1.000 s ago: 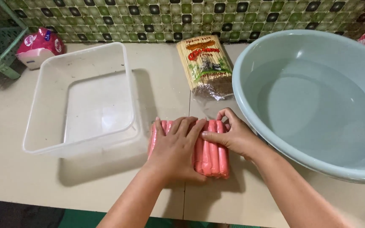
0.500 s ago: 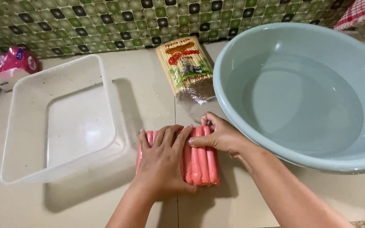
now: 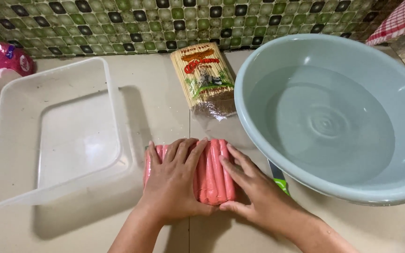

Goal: Using a knife to cut and then hands to peel plastic packaging off a pack of sausages.

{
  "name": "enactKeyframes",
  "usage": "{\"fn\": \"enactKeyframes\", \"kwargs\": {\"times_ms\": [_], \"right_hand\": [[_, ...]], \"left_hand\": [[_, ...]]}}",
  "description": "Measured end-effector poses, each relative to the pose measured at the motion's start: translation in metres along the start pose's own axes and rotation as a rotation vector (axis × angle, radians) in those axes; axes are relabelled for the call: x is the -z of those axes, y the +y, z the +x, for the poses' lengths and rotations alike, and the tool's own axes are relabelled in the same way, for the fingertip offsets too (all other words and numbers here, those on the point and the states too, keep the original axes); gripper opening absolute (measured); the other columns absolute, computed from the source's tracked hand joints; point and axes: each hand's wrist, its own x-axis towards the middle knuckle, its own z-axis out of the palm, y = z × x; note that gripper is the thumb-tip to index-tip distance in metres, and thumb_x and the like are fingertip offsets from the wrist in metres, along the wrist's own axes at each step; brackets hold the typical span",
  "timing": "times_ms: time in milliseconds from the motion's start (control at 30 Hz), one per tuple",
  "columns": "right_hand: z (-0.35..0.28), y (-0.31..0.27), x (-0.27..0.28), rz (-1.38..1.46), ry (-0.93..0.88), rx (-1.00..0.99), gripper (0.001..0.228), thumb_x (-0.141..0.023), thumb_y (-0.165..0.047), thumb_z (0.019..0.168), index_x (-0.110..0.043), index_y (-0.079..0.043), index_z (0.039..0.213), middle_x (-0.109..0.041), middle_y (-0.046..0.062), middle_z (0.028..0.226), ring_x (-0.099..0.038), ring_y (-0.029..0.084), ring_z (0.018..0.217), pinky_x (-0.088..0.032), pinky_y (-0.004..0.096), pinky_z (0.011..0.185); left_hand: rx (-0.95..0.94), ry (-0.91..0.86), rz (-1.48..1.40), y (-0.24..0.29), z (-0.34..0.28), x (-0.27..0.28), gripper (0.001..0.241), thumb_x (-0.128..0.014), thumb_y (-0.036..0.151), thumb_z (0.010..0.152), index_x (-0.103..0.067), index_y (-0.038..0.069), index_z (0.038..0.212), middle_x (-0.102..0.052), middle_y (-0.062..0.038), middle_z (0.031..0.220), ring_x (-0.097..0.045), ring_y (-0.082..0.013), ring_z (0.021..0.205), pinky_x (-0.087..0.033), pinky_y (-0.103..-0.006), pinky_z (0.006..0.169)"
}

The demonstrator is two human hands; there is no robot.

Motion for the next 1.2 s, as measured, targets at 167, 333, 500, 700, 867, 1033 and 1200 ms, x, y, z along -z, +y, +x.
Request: {"fn": "enactKeyframes", "kwargs": {"times_ms": [167, 333, 500, 700, 867, 1033, 1200], "right_hand": [[-0.004, 0.0, 0.007, -0.277, -0.106, 0.079, 0.095, -0.085, -0.025, 0.082, -0.03, -0.008, 0.158, -0.013, 0.017, 0.172, -0.028, 0.03, 0.154, -0.041, 0.041, 0.109], [0.001, 0.001, 0.007, -0.368, -0.103, 0.155, 0.095, -0.083, -0.025, 0.079, -0.031, 0.001, 0.155, -0.018, 0.024, 0.169, -0.034, 0.035, 0.15, -0.043, 0.043, 0.109], [0.008, -0.002, 0.008, -0.278, -0.076, 0.116, 0.107, -0.081, -0.022, 0.074, -0.022, 0.003, 0.159, -0.026, 0.027, 0.165, -0.03, 0.035, 0.152, -0.029, 0.04, 0.12], [0.02, -0.004, 0.008, -0.276, -0.177, 0.072, 0.1, -0.075, -0.021, 0.071, -0.028, 0.005, 0.155, -0.02, 0.036, 0.163, -0.035, 0.044, 0.146, -0.04, 0.047, 0.111], [0.015, -0.009, -0.012, -0.583, -0.123, -0.007, 0.098, -0.064, -0.027, 0.069, -0.028, 0.007, 0.153, -0.022, 0.038, 0.161, -0.039, 0.047, 0.14, -0.061, 0.049, 0.082], [0.016, -0.009, -0.006, -0.551, -0.163, -0.007, 0.094, -0.062, -0.025, 0.073, -0.027, 0.007, 0.154, -0.019, 0.037, 0.163, -0.042, 0.045, 0.137, -0.059, 0.05, 0.085], [0.009, -0.007, 0.002, -0.235, -0.045, 0.022, 0.093, -0.066, -0.013, 0.072, -0.029, 0.002, 0.157, -0.02, 0.027, 0.168, -0.023, 0.035, 0.155, -0.037, 0.039, 0.114]], "left_hand": [[0.0, 0.047, -0.04, 0.002, 0.0, 0.002, 0.136, -0.089, 0.078, 0.047, -0.036, 0.014, 0.154, -0.047, -0.007, 0.145, -0.038, -0.029, 0.138, -0.009, -0.0793, 0.107], [0.018, -0.026, -0.01, 0.002, 0.004, 0.007, 0.134, -0.086, 0.079, 0.048, -0.037, 0.014, 0.154, -0.048, -0.005, 0.145, -0.038, -0.0285, 0.137, -0.012, -0.0789, 0.106], [0.026, -0.102, -0.003, 0.006, 0.007, 0.014, 0.137, -0.092, 0.072, 0.047, -0.032, 0.015, 0.156, -0.044, -0.005, 0.147, -0.035, -0.0275, 0.14, -0.011, -0.0814, 0.106], [0.041, -0.145, -0.001, 0.006, 0.013, 0.016, 0.134, -0.092, 0.066, 0.05, -0.029, 0.016, 0.157, -0.043, -0.005, 0.145, -0.035, -0.0288, 0.139, -0.012, -0.0809, 0.107], [0.034, -0.158, 0.051, 0.002, 0.012, 0.009, 0.138, -0.091, 0.075, 0.053, -0.026, 0.014, 0.159, -0.04, -0.011, 0.149, -0.034, -0.0305, 0.14, -0.011, -0.0819, 0.107], [0.039, -0.188, 0.052, 0.004, 0.013, 0.009, 0.137, -0.086, 0.078, 0.057, -0.024, 0.011, 0.159, -0.04, -0.012, 0.146, -0.033, -0.0323, 0.139, -0.007, -0.0823, 0.108], [0.027, -0.11, 0.028, 0.001, 0.005, 0.0, 0.138, -0.086, 0.074, 0.054, -0.024, 0.008, 0.159, -0.039, -0.013, 0.146, -0.031, -0.0324, 0.14, -0.003, -0.0822, 0.109]]}}
